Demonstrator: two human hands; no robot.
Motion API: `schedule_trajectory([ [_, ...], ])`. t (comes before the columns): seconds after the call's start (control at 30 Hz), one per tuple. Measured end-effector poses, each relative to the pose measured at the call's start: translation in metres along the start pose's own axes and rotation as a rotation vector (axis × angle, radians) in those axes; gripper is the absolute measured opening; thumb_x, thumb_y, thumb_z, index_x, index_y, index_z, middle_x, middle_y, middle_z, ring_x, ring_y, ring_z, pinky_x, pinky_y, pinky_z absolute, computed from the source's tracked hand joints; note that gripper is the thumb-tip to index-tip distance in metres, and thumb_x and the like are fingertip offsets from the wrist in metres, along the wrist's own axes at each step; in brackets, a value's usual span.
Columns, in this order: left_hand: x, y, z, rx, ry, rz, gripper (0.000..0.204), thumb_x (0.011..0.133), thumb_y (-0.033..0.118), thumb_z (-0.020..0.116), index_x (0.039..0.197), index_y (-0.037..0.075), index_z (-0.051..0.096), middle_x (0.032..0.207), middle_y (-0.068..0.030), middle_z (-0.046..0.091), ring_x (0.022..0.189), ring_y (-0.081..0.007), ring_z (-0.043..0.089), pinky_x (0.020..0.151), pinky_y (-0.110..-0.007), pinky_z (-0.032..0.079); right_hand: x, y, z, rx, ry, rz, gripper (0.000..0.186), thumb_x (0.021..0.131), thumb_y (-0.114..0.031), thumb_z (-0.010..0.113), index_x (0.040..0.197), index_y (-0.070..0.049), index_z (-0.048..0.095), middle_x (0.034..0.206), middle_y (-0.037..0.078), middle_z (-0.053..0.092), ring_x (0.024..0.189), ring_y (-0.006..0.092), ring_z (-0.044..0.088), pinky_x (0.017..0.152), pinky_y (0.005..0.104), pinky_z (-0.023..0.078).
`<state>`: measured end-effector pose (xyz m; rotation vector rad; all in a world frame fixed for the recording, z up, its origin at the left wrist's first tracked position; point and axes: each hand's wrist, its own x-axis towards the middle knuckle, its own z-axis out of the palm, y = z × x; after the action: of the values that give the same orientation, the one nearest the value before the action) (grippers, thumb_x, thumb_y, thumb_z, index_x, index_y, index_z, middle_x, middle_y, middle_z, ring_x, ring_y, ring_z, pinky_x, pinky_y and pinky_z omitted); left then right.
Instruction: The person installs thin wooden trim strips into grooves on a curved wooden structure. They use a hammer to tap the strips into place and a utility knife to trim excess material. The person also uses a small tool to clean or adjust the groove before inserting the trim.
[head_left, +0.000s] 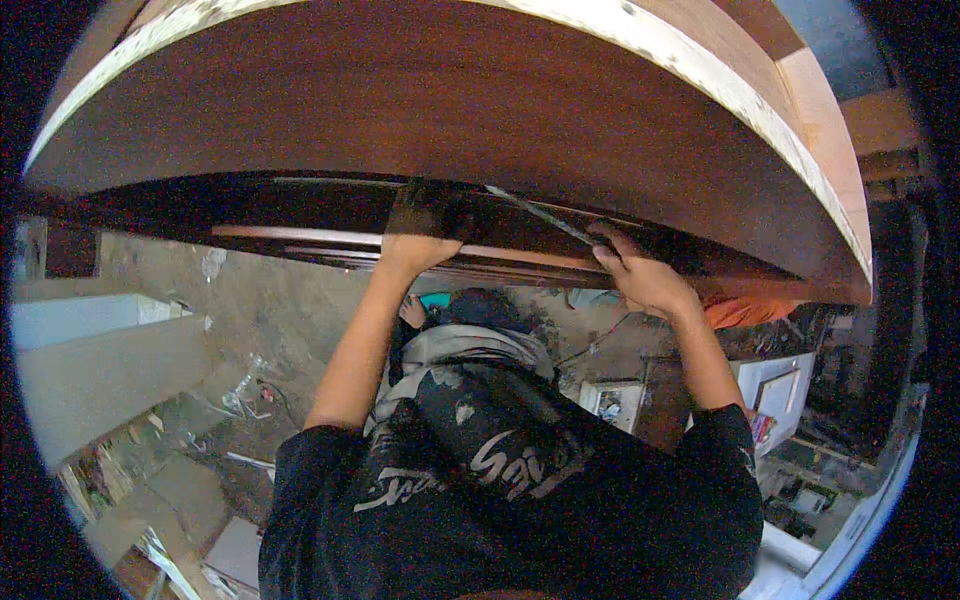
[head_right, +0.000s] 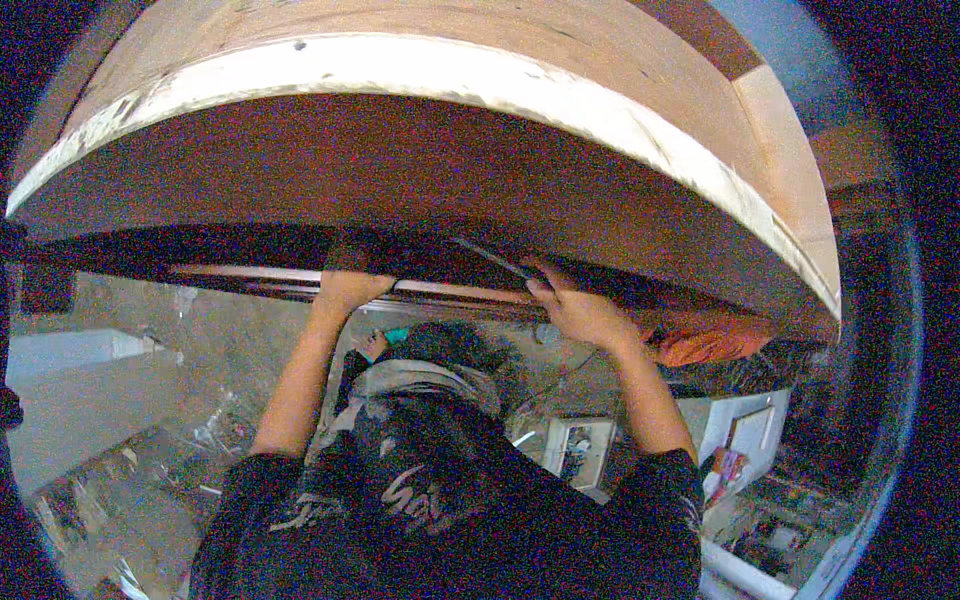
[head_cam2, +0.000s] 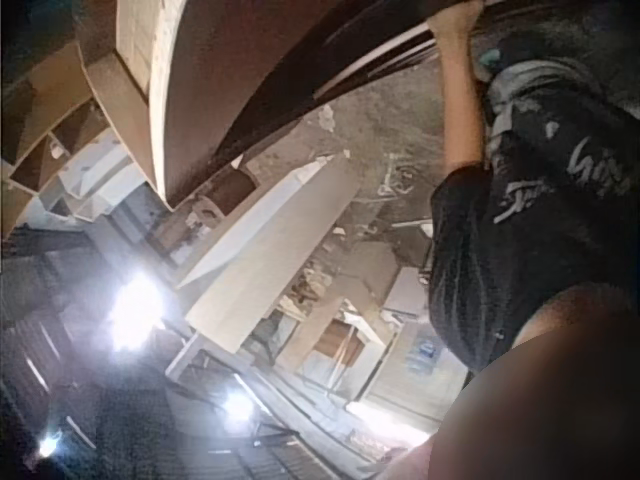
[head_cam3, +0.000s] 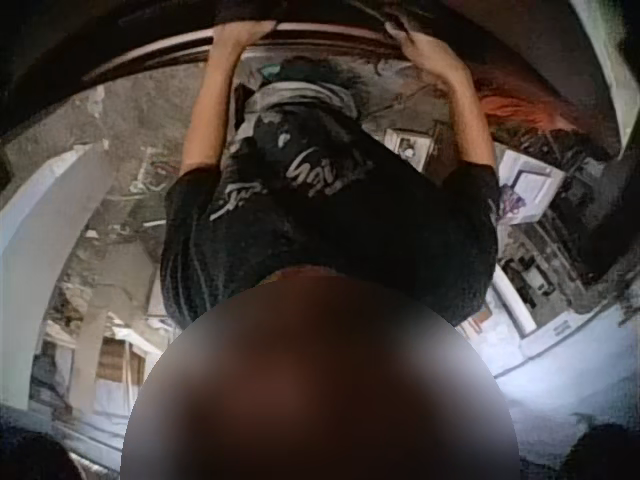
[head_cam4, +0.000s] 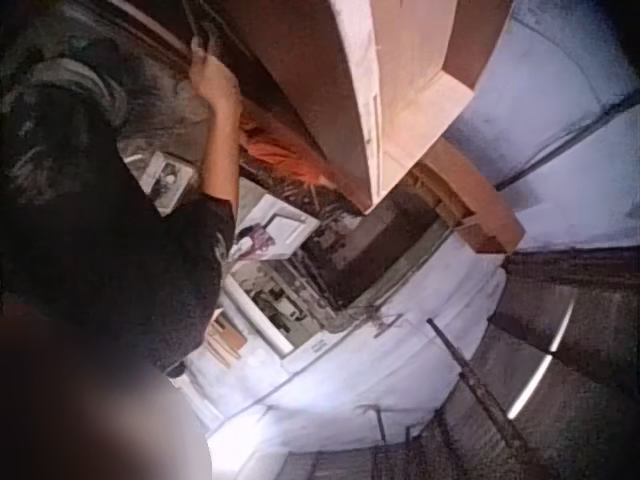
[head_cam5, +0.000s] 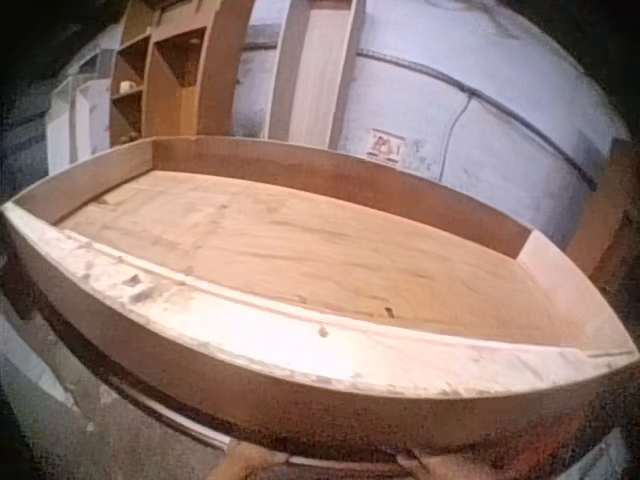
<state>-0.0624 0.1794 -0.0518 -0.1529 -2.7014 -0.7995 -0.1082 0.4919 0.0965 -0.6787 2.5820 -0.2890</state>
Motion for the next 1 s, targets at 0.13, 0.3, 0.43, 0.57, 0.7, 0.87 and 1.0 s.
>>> schedule_trajectory([
  [0.13, -0.01, 0.004, 0.002, -0.13, 0.099, -0.114, 0.041, 0.074, 0.035, 0.069, 0.105, 0.008, 0.066, 0.109, -0.0177, 0.063, 0.108, -0.0417, 0.054, 0.098, -0.049, 0.042, 0.037, 0.015, 0.002, -0.138, -0.051, -0.164, 0.045, 0.103, -0.037, 0.035, 0.141, -0.015, 0.043, 0.149, 0.018, 0.036, 0.137, 0.0381, 0.034, 0.114, 0.0439, 0.026],
  [0.3, -0.027, -0.006, -0.005, 0.123, 0.288, -0.173, 0.05, 0.069, 0.034, 0.07, 0.111, 0.008, 0.063, 0.119, -0.0186, 0.059, 0.112, -0.0409, 0.052, 0.099, -0.05, 0.04, 0.073, 0.014, 0.006, -0.271, 0.118, -0.328, 0.041, 0.101, -0.03, 0.041, 0.137, -0.012, 0.048, 0.14, 0.021, 0.047, 0.13, 0.0408, 0.042, 0.111, 0.0472, 0.029],
  [0.43, -0.038, -0.038, -0.026, 0.164, 0.103, -0.248, 0.057, 0.067, 0.036, 0.07, 0.116, 0.008, 0.061, 0.122, -0.0179, 0.058, 0.117, -0.0391, 0.05, 0.103, -0.05, 0.037, 0.082, -0.028, -0.008, -0.218, -0.005, -0.419, 0.037, 0.099, -0.023, 0.045, 0.133, -0.009, 0.05, 0.132, 0.022, 0.053, 0.122, 0.0418, 0.05, 0.105, 0.0465, 0.037],
  [0.57, -0.047, -0.045, -0.022, 0.262, 0.189, -0.221, 0.053, 0.07, 0.041, 0.067, 0.111, 0.008, 0.063, 0.122, -0.0173, 0.058, 0.117, -0.0377, 0.051, 0.107, -0.051, 0.033, 0.09, -0.061, -0.016, -0.248, -0.115, -0.452, 0.033, 0.099, -0.019, 0.047, 0.129, -0.006, 0.053, 0.126, 0.023, 0.058, 0.113, 0.0424, 0.057, 0.097, 0.0454, 0.045],
  [0.7, -0.057, -0.035, -0.006, 0.268, 0.359, -0.225, 0.059, 0.07, 0.045, 0.065, 0.116, 0.008, 0.063, 0.127, -0.0161, 0.057, 0.121, -0.0367, 0.05, 0.107, -0.052, 0.033, 0.093, -0.051, 0.011, -0.214, -0.11, -0.437, 0.034, 0.101, -0.023, 0.045, 0.128, -0.004, 0.052, 0.122, 0.026, 0.059, 0.109, 0.0424, 0.059, 0.093, 0.0455, 0.047],
  [0.87, -0.058, -0.027, 0.005, 0.232, 0.267, -0.244, 0.075, 0.069, 0.055, 0.065, 0.124, 0.005, 0.059, 0.132, -0.0174, 0.055, 0.124, -0.036, 0.049, 0.109, -0.053, 0.03, 0.114, -0.014, 0.031, -0.292, -0.131, -0.356, 0.039, 0.102, -0.028, 0.041, 0.128, 0.0, 0.05, 0.114, 0.027, 0.062, 0.107, 0.0416, 0.06, 0.093, 0.0469, 0.046],
  [1.0, -0.047, -0.036, 0.007, 0.158, 0.248, -0.123, 0.093, 0.062, 0.063, 0.067, 0.129, -0.001, 0.054, 0.133, -0.0197, 0.053, 0.126, -0.0355, 0.048, 0.112, -0.05, 0.027, 0.136, -0.005, 0.028, -0.369, -0.163, -0.408, 0.038, 0.102, -0.028, 0.041, 0.126, 0.0, 0.05, 0.101, 0.027, 0.064, 0.093, 0.0425, 0.063, 0.08, 0.0485, 0.049],
])
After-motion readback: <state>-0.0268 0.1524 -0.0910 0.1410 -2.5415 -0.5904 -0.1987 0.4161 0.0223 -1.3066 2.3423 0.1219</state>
